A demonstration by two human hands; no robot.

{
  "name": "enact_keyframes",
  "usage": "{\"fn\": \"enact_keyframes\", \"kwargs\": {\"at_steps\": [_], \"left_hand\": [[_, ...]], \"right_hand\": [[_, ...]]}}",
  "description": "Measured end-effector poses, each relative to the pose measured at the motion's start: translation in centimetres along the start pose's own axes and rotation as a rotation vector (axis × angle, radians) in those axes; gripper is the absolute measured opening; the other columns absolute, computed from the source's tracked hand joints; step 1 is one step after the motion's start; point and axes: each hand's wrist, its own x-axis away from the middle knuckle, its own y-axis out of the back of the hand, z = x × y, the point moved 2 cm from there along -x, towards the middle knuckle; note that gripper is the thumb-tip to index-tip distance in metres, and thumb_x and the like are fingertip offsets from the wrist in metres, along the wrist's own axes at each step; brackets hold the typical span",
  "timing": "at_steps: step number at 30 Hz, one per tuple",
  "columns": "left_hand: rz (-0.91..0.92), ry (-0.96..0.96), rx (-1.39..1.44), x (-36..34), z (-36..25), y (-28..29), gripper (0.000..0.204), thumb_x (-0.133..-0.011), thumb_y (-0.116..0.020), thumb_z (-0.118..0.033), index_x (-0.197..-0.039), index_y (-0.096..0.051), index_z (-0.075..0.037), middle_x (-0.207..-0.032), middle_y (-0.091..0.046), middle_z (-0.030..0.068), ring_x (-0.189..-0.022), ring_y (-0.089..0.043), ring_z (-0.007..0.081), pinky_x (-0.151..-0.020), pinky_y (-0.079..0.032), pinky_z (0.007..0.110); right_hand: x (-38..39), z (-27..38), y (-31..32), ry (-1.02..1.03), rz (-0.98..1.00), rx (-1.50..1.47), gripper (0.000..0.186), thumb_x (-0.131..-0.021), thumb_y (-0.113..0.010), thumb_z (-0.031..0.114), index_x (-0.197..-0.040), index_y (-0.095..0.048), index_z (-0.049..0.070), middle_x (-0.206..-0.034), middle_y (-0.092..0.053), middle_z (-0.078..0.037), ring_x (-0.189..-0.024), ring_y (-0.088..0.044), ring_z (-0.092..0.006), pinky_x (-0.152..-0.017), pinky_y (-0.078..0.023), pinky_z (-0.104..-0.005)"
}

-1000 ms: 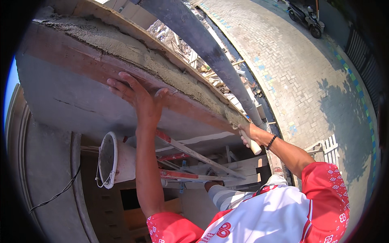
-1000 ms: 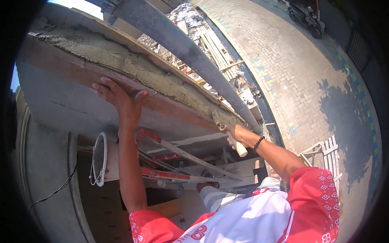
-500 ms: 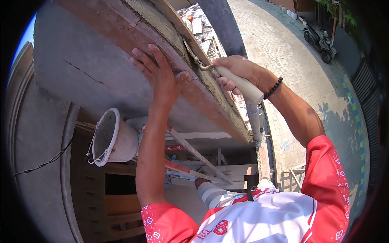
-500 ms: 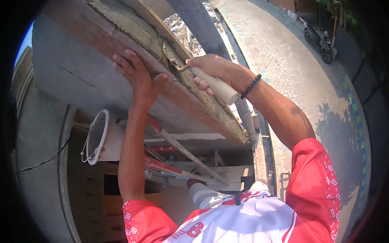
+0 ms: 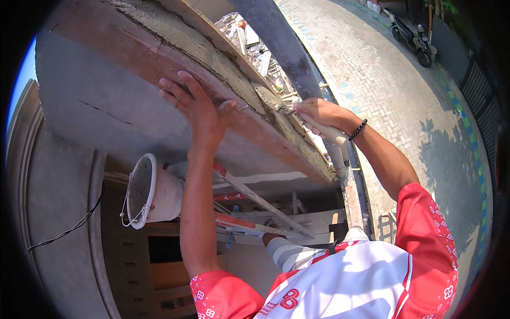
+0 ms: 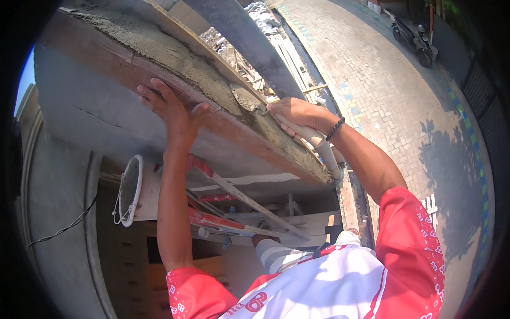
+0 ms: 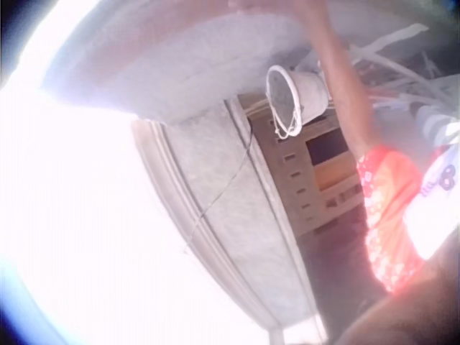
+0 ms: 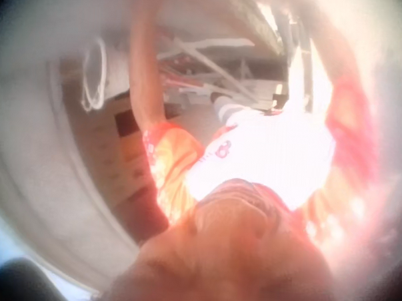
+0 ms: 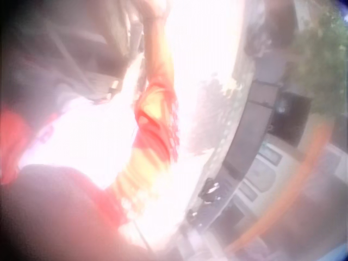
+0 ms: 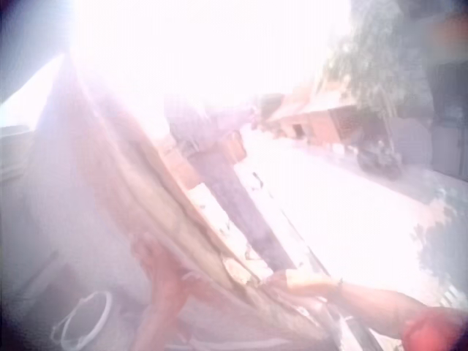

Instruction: The person scoops cement from a bucket with a trowel and applies it to a concrete beam, smoothing the surface repeatedly. The person works on a ladder outdoors, repeatedly refilling the trowel and spreading the cement along the beam.

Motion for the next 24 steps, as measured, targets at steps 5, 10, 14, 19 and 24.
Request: {"fn": "enact_keyframes", "kwargs": {"at_steps": [5,10,14,19,24], "left_hand": [[-0.049,-0.054,-0.022,0.2,0.3,0.1,0.13,-0.075,-0.084,-0.023,-0.15,0.021,-0.004,-0.148,0.029,0.0373,-0.136,0.019,0.0621,-0.111,-0.004,0.066],[-0.035,-0.071,-0.025,0.3,0.6,0.1,0.131,-0.074,-0.085,-0.026,-0.15,0.019,-0.004,-0.146,0.028,0.0406,-0.135,0.018,0.0645,-0.11,-0.004,0.069],[-0.051,-0.094,-0.031,-0.2,0.7,-0.2,0.131,-0.074,-0.085,-0.029,-0.15,0.019,-0.004,-0.146,0.027,0.0418,-0.134,0.017,0.0655,-0.109,-0.004,0.069],[-0.075,-0.113,-0.035,-0.1,0.9,-0.2,0.13,-0.074,-0.084,-0.029,-0.15,0.017,-0.001,-0.147,0.024,0.0424,-0.135,0.015,0.0656,-0.11,-0.005,0.069],[-0.13,-0.135,-0.007,0.2,0.9,-0.1,0.124,-0.072,-0.085,-0.029,-0.152,0.005,0.002,-0.148,0.02,0.0425,-0.134,0.016,0.0663,-0.11,-0.004,0.068]], "right_hand": [[-3.9,-5.3,-1.4,-0.033,0.093,-0.053,0.044,-0.102,-0.041,0.045,-0.078,-0.048,0.008,-0.059,-0.048,-0.001,-0.044,-0.049,-0.0109,-0.038,-0.044,-0.0277],[-3.0,-10.2,-2.5,-0.158,0.093,-0.083,0.041,-0.102,-0.041,0.041,-0.078,-0.047,0.009,-0.058,-0.047,-0.001,-0.043,-0.048,-0.0118,-0.038,-0.044,-0.0297],[-1.3,-17.6,-4.9,-0.319,0.088,-0.254,0.033,-0.102,-0.042,0.038,-0.092,-0.05,0.008,-0.06,-0.048,-0.002,-0.043,-0.047,-0.0127,-0.037,-0.043,-0.0321],[2.9,-11.4,-7.1,-0.406,0.131,-0.725,0.03,-0.101,-0.045,0.037,-0.089,-0.048,0.01,-0.061,-0.049,-0.001,-0.044,-0.05,-0.0129,-0.037,-0.044,-0.03],[4.3,2.3,-7.4,-0.228,0.116,-0.59,0.033,-0.101,-0.044,0.039,-0.088,-0.048,0.009,-0.065,-0.052,-0.002,-0.046,-0.05,-0.0116,-0.038,-0.045,-0.0309]]}}
